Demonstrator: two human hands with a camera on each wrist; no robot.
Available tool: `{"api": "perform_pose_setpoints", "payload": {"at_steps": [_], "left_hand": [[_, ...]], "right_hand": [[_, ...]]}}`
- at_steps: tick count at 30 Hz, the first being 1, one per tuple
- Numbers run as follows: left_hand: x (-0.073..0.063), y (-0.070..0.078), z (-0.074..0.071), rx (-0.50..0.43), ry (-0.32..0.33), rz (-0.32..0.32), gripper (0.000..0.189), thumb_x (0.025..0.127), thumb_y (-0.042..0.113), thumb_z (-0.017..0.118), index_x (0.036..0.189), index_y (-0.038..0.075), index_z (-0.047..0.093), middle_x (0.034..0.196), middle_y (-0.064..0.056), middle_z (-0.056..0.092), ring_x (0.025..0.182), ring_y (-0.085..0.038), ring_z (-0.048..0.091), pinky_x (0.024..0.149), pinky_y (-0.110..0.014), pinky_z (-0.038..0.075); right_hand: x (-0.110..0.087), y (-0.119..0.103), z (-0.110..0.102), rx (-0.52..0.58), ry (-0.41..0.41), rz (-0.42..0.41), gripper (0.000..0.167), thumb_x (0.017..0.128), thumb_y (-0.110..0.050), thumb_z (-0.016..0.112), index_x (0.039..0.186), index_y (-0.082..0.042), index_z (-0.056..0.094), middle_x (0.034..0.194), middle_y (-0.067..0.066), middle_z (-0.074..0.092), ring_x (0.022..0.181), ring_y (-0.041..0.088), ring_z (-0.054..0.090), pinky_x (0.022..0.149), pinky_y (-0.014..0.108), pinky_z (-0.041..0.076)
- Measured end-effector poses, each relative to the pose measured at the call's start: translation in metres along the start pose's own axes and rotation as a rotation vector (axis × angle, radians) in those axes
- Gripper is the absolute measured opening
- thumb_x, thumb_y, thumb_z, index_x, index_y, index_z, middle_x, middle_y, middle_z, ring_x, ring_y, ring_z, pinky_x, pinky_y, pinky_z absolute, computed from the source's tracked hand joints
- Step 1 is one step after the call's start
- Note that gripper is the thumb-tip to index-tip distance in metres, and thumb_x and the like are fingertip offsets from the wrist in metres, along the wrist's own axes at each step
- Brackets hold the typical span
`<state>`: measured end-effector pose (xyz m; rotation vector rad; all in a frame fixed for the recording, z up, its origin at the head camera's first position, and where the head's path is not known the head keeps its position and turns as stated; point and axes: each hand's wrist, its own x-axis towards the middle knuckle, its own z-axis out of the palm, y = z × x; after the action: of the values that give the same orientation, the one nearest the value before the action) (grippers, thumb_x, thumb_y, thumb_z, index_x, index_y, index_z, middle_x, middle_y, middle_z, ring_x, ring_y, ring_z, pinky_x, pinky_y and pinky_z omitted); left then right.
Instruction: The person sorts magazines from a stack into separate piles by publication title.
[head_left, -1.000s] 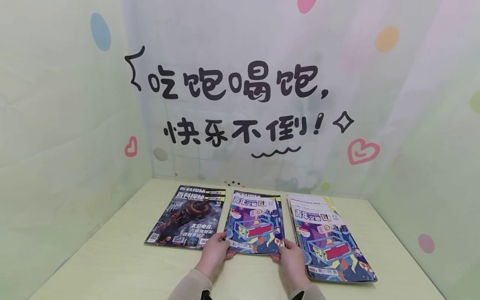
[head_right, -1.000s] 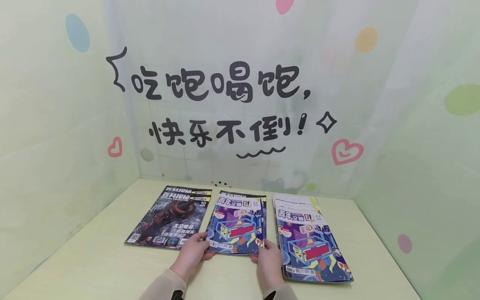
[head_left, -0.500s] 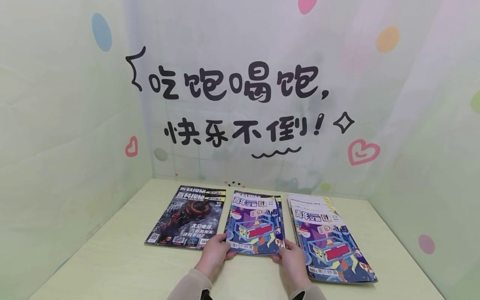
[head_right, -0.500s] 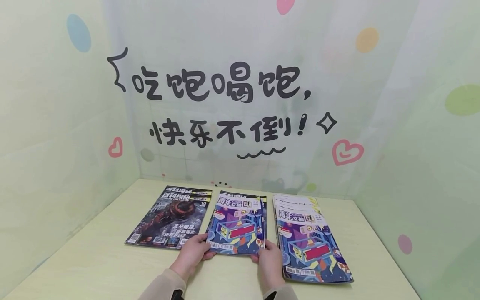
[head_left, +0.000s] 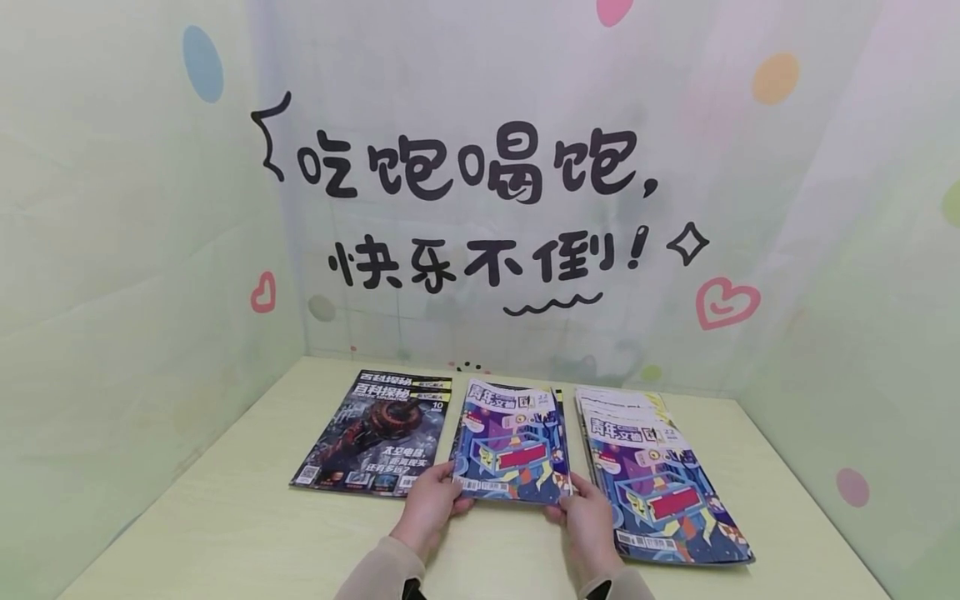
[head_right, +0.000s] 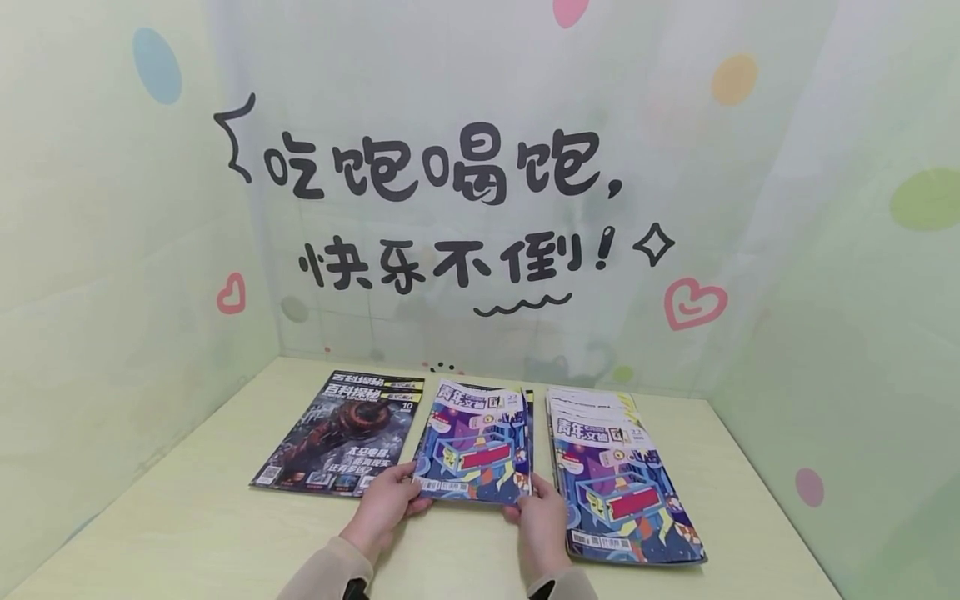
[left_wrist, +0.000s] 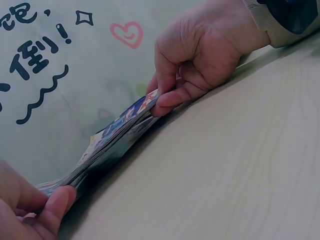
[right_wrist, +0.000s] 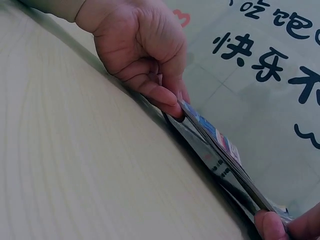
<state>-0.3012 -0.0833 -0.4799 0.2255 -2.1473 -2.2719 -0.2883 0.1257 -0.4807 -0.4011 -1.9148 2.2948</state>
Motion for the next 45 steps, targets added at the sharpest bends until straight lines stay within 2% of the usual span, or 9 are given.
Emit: {"api": "perform_pose_setpoints", "payload": {"at_steps": [9, 13, 19, 26, 33, 41, 45], "left_hand": [[-0.002, 0.008, 0.002, -0.034, 0.018, 0.049, 0.051, 0.088, -0.012, 0.046, 0.138, -0.018, 0.034, 0.115, -0.029, 0.054, 0.078, -0.017, 0.06, 0.07, -0.029, 0.057], [-0.008, 0.015, 0.006, -0.034, 0.013, 0.083, 0.051, 0.087, -0.012, 0.047, 0.136, -0.019, 0.035, 0.104, -0.024, 0.055, 0.077, -0.017, 0.059, 0.069, -0.029, 0.057], [-0.019, 0.023, 0.016, -0.029, 0.002, 0.094, 0.052, 0.086, -0.012, 0.049, 0.135, -0.019, 0.037, 0.093, -0.017, 0.052, 0.072, -0.016, 0.058, 0.065, -0.027, 0.057], [-0.027, 0.02, 0.036, -0.066, -0.041, 0.101, 0.05, 0.087, -0.01, 0.049, 0.135, -0.02, 0.036, 0.095, -0.017, 0.057, 0.075, -0.015, 0.059, 0.067, -0.028, 0.057], [-0.036, 0.014, 0.059, -0.11, -0.087, 0.094, 0.048, 0.087, -0.012, 0.049, 0.132, -0.021, 0.037, 0.092, -0.017, 0.057, 0.074, -0.015, 0.058, 0.068, -0.03, 0.057], [-0.055, 0.015, 0.089, -0.163, -0.133, 0.077, 0.045, 0.085, -0.012, 0.05, 0.129, -0.016, 0.041, 0.09, -0.014, 0.057, 0.073, -0.015, 0.059, 0.067, -0.03, 0.057], [-0.065, 0.017, 0.105, -0.179, -0.155, 0.068, 0.043, 0.084, -0.012, 0.05, 0.126, -0.014, 0.042, 0.086, -0.014, 0.054, 0.067, -0.015, 0.058, 0.061, -0.027, 0.055]], "right_hand": [[-0.001, -0.009, 0.003, 0.004, -0.005, -0.057, 0.054, 0.087, 0.014, 0.042, 0.139, 0.016, 0.033, 0.121, 0.031, 0.046, 0.071, 0.014, 0.057, 0.064, 0.023, 0.054], [-0.004, -0.018, -0.001, -0.022, -0.003, -0.083, 0.055, 0.085, 0.015, 0.041, 0.139, 0.017, 0.033, 0.126, 0.034, 0.044, 0.074, 0.014, 0.058, 0.064, 0.023, 0.055], [-0.009, -0.03, -0.015, -0.052, -0.003, -0.104, 0.055, 0.085, 0.015, 0.043, 0.139, 0.018, 0.033, 0.13, 0.039, 0.043, 0.076, 0.012, 0.06, 0.065, 0.024, 0.057], [-0.013, -0.038, -0.038, -0.039, 0.031, -0.024, 0.056, 0.089, 0.012, 0.042, 0.143, 0.014, 0.028, 0.136, 0.037, 0.037, 0.073, 0.01, 0.06, 0.063, 0.022, 0.056], [-0.016, -0.043, -0.066, -0.094, 0.034, 0.048, 0.056, 0.092, 0.009, 0.04, 0.146, 0.01, 0.026, 0.136, 0.036, 0.035, 0.066, 0.013, 0.059, 0.063, 0.023, 0.055], [-0.015, -0.053, -0.101, -0.118, 0.054, 0.107, 0.058, 0.094, 0.009, 0.039, 0.149, 0.007, 0.02, 0.139, 0.032, 0.03, 0.078, 0.015, 0.058, 0.069, 0.025, 0.056], [-0.016, -0.057, -0.119, -0.128, 0.083, 0.124, 0.058, 0.094, 0.011, 0.038, 0.149, 0.007, 0.02, 0.139, 0.036, 0.026, 0.078, 0.018, 0.058, 0.068, 0.027, 0.057]]}}
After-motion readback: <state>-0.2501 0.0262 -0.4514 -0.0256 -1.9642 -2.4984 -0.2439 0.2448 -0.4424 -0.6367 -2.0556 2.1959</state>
